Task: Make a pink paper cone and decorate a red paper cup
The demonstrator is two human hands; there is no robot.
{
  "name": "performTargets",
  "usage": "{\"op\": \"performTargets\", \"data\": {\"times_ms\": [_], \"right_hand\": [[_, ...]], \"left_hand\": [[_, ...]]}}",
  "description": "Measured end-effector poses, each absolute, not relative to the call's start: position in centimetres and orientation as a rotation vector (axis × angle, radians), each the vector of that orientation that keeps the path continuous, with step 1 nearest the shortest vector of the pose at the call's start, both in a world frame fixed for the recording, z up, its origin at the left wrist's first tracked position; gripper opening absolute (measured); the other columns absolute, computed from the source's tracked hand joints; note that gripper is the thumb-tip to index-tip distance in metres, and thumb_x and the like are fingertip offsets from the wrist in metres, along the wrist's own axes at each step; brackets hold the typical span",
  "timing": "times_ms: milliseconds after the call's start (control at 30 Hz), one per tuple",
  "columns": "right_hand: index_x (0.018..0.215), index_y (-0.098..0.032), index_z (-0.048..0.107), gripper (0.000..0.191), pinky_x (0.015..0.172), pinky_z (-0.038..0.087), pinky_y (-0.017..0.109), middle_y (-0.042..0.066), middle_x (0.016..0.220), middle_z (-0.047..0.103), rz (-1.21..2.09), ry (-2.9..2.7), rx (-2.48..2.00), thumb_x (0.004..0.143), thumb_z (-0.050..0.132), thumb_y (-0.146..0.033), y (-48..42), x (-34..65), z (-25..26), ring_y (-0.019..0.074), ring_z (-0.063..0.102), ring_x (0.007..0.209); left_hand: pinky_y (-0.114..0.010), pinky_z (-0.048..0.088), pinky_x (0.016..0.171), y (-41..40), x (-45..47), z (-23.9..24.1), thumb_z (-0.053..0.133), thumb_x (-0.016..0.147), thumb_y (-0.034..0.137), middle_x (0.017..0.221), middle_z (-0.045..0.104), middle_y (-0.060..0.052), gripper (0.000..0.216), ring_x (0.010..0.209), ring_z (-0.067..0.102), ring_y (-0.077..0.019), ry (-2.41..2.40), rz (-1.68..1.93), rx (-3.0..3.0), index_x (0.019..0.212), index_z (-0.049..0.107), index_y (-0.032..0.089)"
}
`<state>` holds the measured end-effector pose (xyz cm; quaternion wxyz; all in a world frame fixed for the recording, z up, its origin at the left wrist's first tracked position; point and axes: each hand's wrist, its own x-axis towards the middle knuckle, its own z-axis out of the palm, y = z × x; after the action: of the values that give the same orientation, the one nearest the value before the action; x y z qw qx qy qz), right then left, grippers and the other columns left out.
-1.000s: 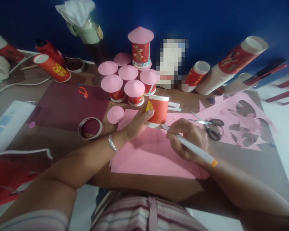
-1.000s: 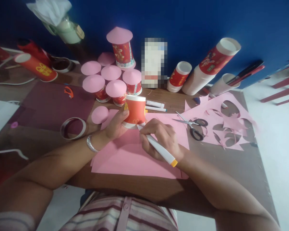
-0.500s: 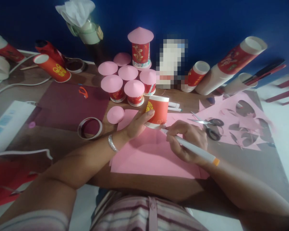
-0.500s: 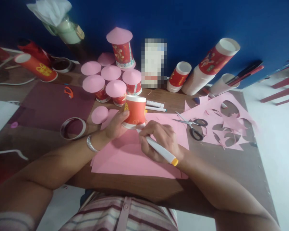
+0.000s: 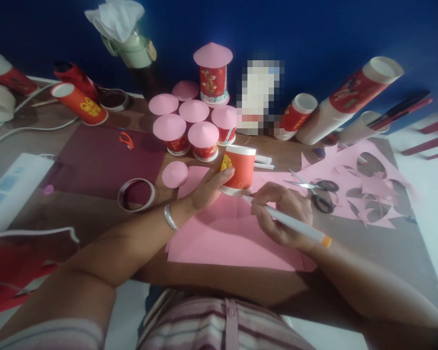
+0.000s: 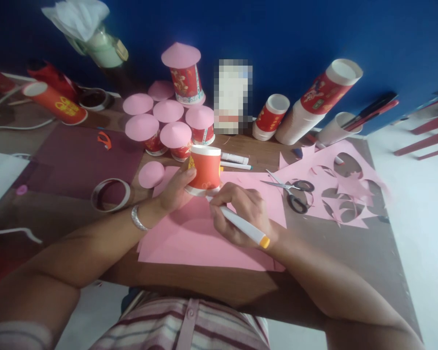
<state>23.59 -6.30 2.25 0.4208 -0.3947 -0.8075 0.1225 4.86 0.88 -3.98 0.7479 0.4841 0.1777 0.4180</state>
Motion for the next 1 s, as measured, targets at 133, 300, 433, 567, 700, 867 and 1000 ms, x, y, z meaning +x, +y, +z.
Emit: {"op": "performTargets", "data": {"times_ms": [133,300,433,567,700,867,1000], "right_hand": [[0.093,-0.023,0.057,0.010,0.052,0.056,0.027,0.001,0.073,0.070,0.347,-2.013,-0.943,0.092,0.059,-0.012,-6.3,23.8,2.6,0.0151,0.069,0.061],[0.096,-0.024,0.059,0.013,0.058,0.063,0.033,0.002,0.074,0.071,0.376,-1.911,-0.952,0.091,0.062,-0.013,-6.3,24.1,2.4,0.0198,0.073,0.067],[0.098,-0.025,0.061,0.012,0.075,0.069,0.041,0.002,0.076,0.071,0.382,-1.837,-0.925,0.091,0.063,-0.015,-6.2,24.0,1.9,0.0221,0.077,0.077],[0.098,-0.025,0.060,0.013,0.083,0.069,0.043,0.001,0.075,0.072,0.388,-1.876,-0.921,0.091,0.063,-0.014,-6.0,23.9,1.8,0.0210,0.076,0.078],[0.099,-0.023,0.060,0.015,0.082,0.070,0.041,0.000,0.077,0.072,0.346,-1.931,-0.871,0.090,0.064,-0.012,-5.7,24.0,1.8,0.0177,0.073,0.072],[0.099,-0.021,0.062,0.015,0.096,0.068,0.049,0.000,0.077,0.070,0.263,-1.993,-0.777,0.088,0.064,-0.011,-5.4,23.7,1.4,0.0178,0.072,0.073],[0.098,-0.020,0.062,0.016,0.097,0.068,0.048,0.000,0.076,0.069,0.271,-2.016,-0.706,0.088,0.064,-0.009,-5.4,23.4,1.4,0.0166,0.071,0.072]], "left_hand": [[-0.043,0.062,0.083,0.9,4.9,-3.9,0.061,0.097,0.057,0.109,0.073,-0.009,0.048,0.095,0.075,-0.0271,0.416,0.918,0.999,0.130,0.058,0.022],[-0.042,0.062,0.087,0.8,4.9,-3.5,0.065,0.094,0.056,0.109,0.073,-0.008,0.045,0.106,0.072,-0.0282,0.461,0.948,0.930,0.123,0.063,0.021],[-0.041,0.061,0.087,0.9,4.8,-3.5,0.064,0.096,0.053,0.104,0.074,-0.008,0.041,0.097,0.073,-0.0240,0.416,0.948,0.884,0.119,0.067,0.019],[-0.044,0.059,0.096,1.0,5.1,-3.6,0.066,0.096,0.048,0.117,0.073,-0.007,0.038,0.110,0.071,-0.0265,0.396,1.000,0.837,0.124,0.068,0.022],[-0.044,0.052,0.111,1.0,5.4,-3.1,0.066,0.097,0.041,0.124,0.073,-0.006,0.031,0.126,0.066,-0.0262,0.446,1.043,0.801,0.121,0.070,0.022],[-0.041,0.050,0.113,0.9,5.3,-3.4,0.070,0.094,0.041,0.120,0.075,-0.006,0.025,0.127,0.065,-0.0258,0.523,1.062,0.807,0.108,0.072,0.021],[-0.045,0.059,0.099,0.9,5.1,-3.6,0.073,0.090,0.052,0.116,0.075,-0.008,0.039,0.113,0.070,-0.0280,0.505,0.985,0.913,0.114,0.071,0.020]]}}
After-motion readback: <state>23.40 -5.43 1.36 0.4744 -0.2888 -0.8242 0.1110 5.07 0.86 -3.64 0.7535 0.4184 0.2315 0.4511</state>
